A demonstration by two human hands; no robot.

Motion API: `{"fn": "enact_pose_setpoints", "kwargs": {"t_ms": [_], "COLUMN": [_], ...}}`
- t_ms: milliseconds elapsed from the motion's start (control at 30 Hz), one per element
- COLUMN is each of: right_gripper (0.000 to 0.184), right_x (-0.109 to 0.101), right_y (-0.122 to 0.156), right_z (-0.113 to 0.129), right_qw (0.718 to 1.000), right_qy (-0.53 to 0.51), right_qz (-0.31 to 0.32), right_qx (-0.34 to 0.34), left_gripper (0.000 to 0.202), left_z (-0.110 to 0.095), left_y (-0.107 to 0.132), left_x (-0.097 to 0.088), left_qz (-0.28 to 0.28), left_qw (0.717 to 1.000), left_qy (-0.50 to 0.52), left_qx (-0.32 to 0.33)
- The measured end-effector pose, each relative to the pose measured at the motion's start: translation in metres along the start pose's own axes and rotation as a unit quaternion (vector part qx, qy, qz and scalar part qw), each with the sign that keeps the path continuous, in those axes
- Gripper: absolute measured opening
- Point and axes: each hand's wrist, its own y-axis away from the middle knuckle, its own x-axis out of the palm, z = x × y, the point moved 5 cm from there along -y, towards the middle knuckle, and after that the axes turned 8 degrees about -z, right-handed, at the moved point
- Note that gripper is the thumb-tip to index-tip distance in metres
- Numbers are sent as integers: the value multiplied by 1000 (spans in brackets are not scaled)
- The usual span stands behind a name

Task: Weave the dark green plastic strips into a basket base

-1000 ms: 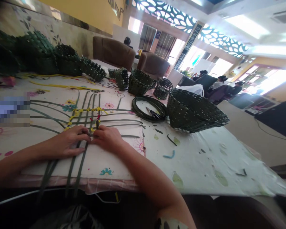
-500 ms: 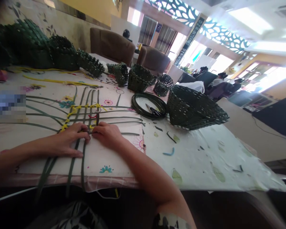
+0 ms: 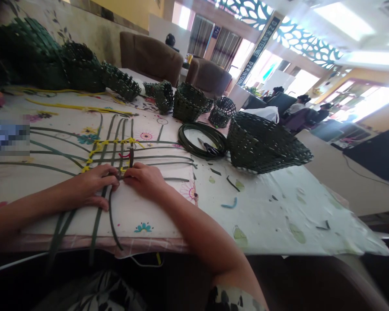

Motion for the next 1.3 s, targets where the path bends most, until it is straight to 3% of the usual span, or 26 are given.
{"fn": "enact_pose_setpoints", "kwargs": {"t_ms": [200,467,600,700,767,867,1033,1300], "right_gripper": [20,16,25,20,19,33,26,22], "right_x": [0,3,-3,-6,-7,-5,1,0], "right_y": [0,0,5,6,5,1,0,1], "right_z": [0,-5,-10,-16,-21,-22,-15,-10], "right_qw": [1000,1000,996,993,994,994,998,1000], "right_qy": [1,-9,-82,-114,-106,-94,-55,-5], "right_qz": [-2,3,8,-5,-29,-53,-6,7], "right_qx": [1,0,-36,-37,-20,1,23,29], "left_gripper": [9,20,21,21,21,22,28,26], "left_z": [-3,-17,-18,-15,-12,-10,-14,-8], "left_y": [-2,4,4,6,8,10,9,6], "left_x": [2,-3,-6,-6,-4,0,1,2], "left_qz": [-11,-56,-44,-54,-63,-62,-64,-25], "left_qw": [997,989,990,991,991,988,983,987], "left_qy": [-78,-129,-123,-115,-113,-125,-149,-143], "left_qx": [26,55,46,38,44,68,82,71]}}
